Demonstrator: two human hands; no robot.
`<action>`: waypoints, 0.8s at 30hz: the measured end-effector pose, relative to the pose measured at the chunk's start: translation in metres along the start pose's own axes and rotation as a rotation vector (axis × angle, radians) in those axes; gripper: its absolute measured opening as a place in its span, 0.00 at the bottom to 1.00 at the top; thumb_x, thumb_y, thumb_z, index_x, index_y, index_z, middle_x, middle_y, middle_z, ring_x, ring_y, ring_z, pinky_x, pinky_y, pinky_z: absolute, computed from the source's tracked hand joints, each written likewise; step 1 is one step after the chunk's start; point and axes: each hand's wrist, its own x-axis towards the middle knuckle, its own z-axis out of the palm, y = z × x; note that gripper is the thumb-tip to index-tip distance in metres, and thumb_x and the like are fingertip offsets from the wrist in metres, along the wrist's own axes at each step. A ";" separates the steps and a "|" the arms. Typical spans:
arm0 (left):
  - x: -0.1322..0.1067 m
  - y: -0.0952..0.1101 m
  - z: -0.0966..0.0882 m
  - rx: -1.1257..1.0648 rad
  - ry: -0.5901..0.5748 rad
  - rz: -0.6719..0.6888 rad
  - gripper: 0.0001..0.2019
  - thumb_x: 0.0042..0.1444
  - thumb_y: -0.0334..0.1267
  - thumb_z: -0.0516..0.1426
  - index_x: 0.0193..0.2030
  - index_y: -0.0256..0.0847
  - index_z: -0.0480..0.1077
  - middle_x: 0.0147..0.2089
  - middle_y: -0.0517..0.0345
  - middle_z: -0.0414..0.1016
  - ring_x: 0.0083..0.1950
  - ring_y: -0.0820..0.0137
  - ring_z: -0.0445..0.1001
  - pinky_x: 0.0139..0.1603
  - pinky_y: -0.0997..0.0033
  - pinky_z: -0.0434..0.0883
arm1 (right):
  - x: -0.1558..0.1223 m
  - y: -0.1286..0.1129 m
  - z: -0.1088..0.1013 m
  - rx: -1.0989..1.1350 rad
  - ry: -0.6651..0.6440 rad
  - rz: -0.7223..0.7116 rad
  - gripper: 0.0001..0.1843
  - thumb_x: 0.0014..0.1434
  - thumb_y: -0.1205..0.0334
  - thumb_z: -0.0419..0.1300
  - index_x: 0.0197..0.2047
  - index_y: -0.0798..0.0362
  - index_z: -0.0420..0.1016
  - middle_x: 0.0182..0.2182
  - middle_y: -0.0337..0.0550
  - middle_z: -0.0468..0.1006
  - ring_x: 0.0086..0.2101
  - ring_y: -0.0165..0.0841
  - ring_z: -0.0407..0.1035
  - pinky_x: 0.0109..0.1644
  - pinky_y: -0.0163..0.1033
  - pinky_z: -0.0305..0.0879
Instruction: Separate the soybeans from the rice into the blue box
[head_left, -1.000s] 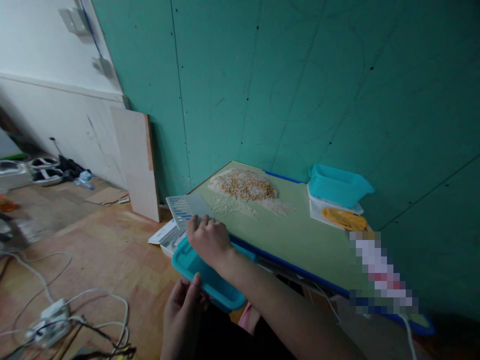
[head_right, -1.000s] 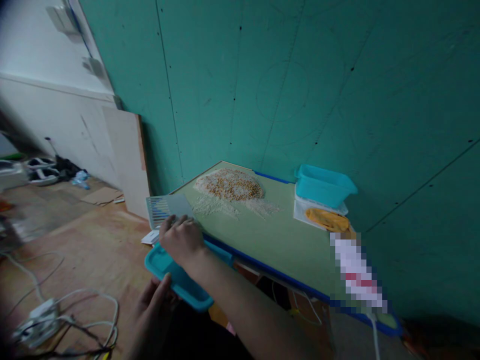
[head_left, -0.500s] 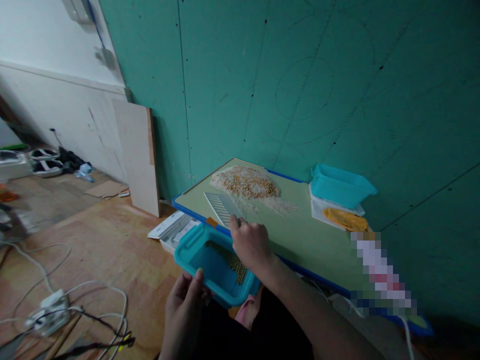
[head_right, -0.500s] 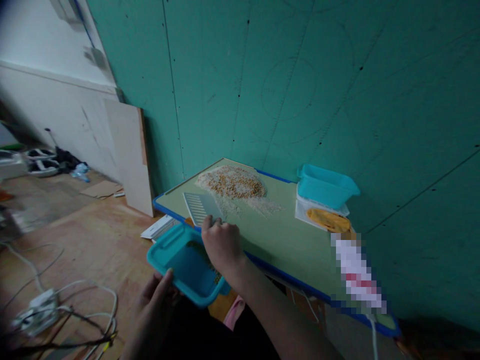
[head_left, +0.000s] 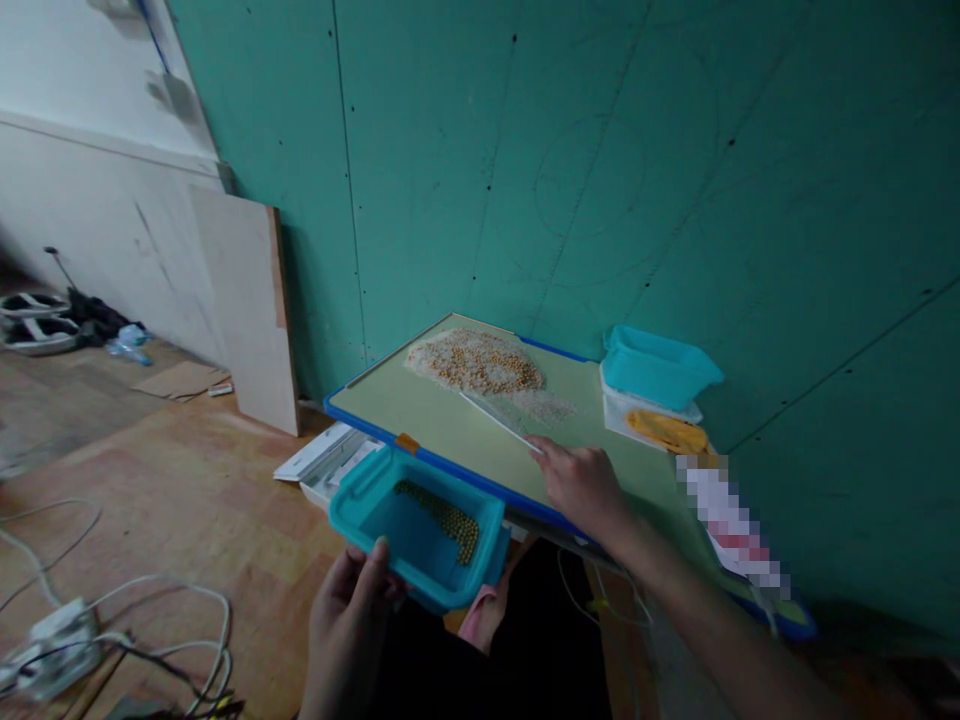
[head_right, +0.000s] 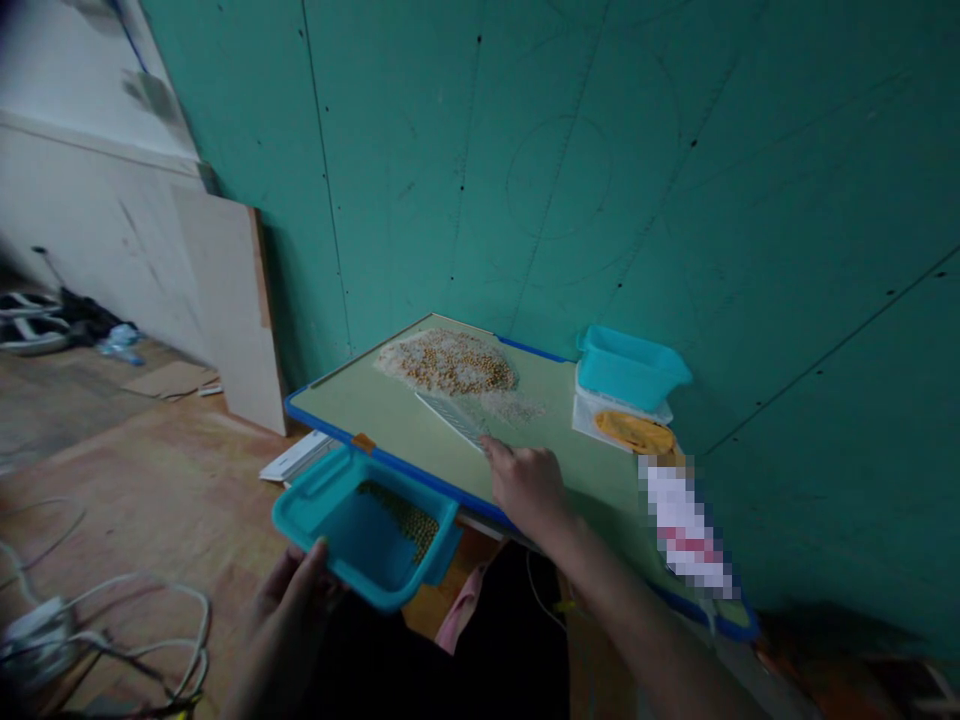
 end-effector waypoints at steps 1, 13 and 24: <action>0.000 0.001 0.000 -0.020 -0.010 -0.028 0.19 0.39 0.51 0.70 0.23 0.40 0.68 0.18 0.65 0.67 0.21 0.75 0.66 0.22 0.78 0.66 | -0.001 0.006 0.001 0.003 0.008 0.009 0.17 0.65 0.66 0.49 0.51 0.51 0.75 0.29 0.42 0.83 0.27 0.32 0.76 0.28 0.35 0.55; 0.000 0.000 0.000 -0.070 -0.040 -0.095 0.18 0.39 0.48 0.70 0.25 0.40 0.69 0.20 0.65 0.69 0.21 0.76 0.65 0.22 0.80 0.65 | -0.004 0.058 0.011 -0.049 0.079 0.168 0.15 0.64 0.60 0.51 0.40 0.53 0.79 0.30 0.47 0.83 0.28 0.36 0.76 0.30 0.36 0.58; -0.001 -0.004 -0.004 -0.045 -0.068 -0.046 0.18 0.43 0.49 0.68 0.25 0.40 0.67 0.19 0.65 0.68 0.21 0.75 0.65 0.22 0.78 0.65 | 0.023 0.038 0.006 0.141 0.034 0.361 0.16 0.63 0.56 0.55 0.33 0.56 0.80 0.32 0.53 0.83 0.33 0.39 0.77 0.33 0.36 0.59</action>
